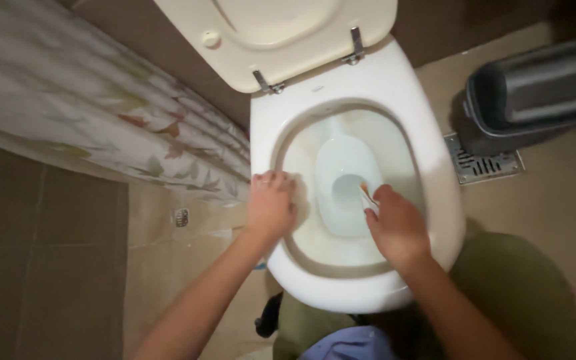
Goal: Scrubbing the inside of a toilet bowl using a sponge.
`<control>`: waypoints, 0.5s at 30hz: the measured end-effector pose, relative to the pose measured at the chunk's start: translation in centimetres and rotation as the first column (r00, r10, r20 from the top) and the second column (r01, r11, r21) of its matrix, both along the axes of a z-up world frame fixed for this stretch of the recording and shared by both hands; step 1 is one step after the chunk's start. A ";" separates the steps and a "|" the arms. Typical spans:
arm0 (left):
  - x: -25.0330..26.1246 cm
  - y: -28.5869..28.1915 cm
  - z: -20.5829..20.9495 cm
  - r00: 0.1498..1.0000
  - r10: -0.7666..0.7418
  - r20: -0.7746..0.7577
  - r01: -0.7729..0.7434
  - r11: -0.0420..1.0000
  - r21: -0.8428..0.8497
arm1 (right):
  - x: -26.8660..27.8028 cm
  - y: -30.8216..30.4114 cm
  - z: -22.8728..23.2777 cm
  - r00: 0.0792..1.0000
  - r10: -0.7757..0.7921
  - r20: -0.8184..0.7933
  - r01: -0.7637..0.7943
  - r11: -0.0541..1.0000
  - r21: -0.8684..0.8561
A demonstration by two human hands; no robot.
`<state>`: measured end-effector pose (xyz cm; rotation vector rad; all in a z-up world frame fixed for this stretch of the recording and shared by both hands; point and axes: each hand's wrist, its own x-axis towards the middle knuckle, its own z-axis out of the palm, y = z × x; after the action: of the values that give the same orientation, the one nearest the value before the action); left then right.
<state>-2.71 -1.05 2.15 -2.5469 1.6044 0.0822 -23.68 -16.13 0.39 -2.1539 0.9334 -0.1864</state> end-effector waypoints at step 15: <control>1.1 1.5 -1.8 0.758 0.468 -0.455 -0.645 0.646 -0.408 | 10.9 11.4 -9.0 0.996 0.058 -0.065 -0.039 0.965 0.258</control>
<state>-1.64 0.47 0.36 -3.5834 0.8840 0.0997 -12.77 -4.72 -8.64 -1.9513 0.8917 0.0356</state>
